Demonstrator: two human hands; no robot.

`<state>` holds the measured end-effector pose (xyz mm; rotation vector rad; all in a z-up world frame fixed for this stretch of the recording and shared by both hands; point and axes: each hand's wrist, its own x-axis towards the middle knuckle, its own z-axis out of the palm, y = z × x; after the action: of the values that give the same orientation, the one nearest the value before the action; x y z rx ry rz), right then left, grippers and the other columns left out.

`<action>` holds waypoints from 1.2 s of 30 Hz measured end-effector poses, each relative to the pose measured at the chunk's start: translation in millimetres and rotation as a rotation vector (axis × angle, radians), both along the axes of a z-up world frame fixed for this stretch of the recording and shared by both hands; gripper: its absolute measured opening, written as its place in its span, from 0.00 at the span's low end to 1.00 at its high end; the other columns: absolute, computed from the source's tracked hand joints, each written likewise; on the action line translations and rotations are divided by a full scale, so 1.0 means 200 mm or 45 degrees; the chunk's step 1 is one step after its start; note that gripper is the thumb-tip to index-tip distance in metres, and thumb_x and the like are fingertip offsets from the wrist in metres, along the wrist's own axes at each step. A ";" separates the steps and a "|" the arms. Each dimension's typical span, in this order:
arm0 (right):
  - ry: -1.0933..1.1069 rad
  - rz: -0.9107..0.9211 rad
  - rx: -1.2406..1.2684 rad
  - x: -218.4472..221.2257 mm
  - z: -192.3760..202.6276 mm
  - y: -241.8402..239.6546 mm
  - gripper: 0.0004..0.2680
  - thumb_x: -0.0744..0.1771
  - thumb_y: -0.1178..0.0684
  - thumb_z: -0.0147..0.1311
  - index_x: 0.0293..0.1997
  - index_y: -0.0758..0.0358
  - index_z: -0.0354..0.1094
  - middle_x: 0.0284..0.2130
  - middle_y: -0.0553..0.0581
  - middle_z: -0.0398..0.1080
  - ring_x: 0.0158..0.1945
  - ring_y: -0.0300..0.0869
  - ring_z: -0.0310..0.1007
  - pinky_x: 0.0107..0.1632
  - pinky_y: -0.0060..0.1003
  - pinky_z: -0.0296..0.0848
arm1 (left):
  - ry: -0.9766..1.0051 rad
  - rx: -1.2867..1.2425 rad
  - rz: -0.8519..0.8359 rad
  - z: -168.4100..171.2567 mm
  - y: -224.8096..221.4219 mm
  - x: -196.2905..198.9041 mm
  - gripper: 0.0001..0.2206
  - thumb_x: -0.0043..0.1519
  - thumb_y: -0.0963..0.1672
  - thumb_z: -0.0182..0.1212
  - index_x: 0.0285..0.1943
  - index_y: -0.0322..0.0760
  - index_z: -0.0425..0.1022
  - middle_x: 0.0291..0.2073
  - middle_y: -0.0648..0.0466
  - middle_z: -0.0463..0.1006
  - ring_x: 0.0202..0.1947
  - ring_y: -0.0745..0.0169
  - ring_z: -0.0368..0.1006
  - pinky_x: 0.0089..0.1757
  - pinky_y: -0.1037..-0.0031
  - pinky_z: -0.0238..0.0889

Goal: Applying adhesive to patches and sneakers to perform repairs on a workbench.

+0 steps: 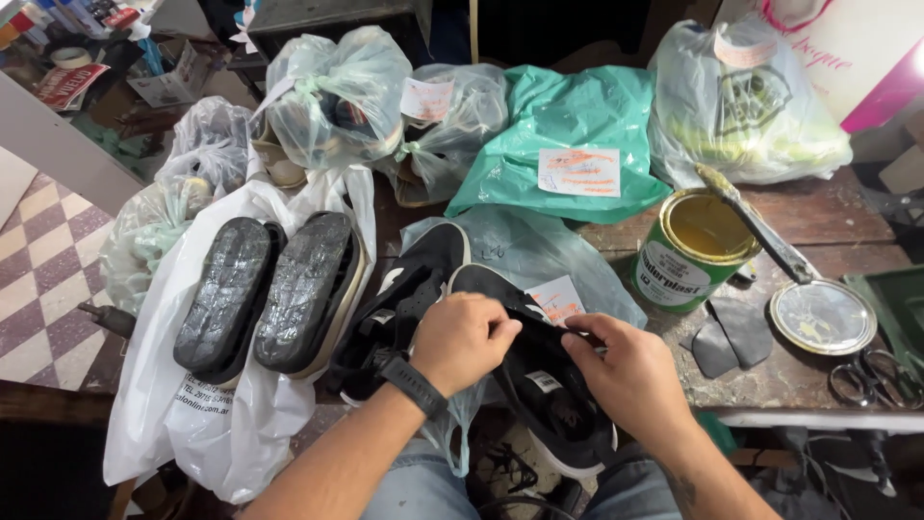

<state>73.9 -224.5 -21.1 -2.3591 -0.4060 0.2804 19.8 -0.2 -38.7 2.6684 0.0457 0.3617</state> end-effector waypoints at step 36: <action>-0.079 0.022 -0.824 -0.07 0.06 0.25 0.13 0.68 0.33 0.46 0.45 0.46 0.73 0.45 0.52 0.82 0.54 0.54 0.79 0.53 0.50 0.76 | -0.534 -0.223 -0.025 -0.19 -0.16 -0.08 0.03 0.57 0.41 0.59 0.33 0.36 0.74 0.37 0.50 0.83 0.40 0.38 0.76 0.44 0.51 0.70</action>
<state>60.3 -174.7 -9.1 -3.0037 -0.4071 0.3921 3.4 -31.2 -75.8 2.3687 -0.0742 0.8601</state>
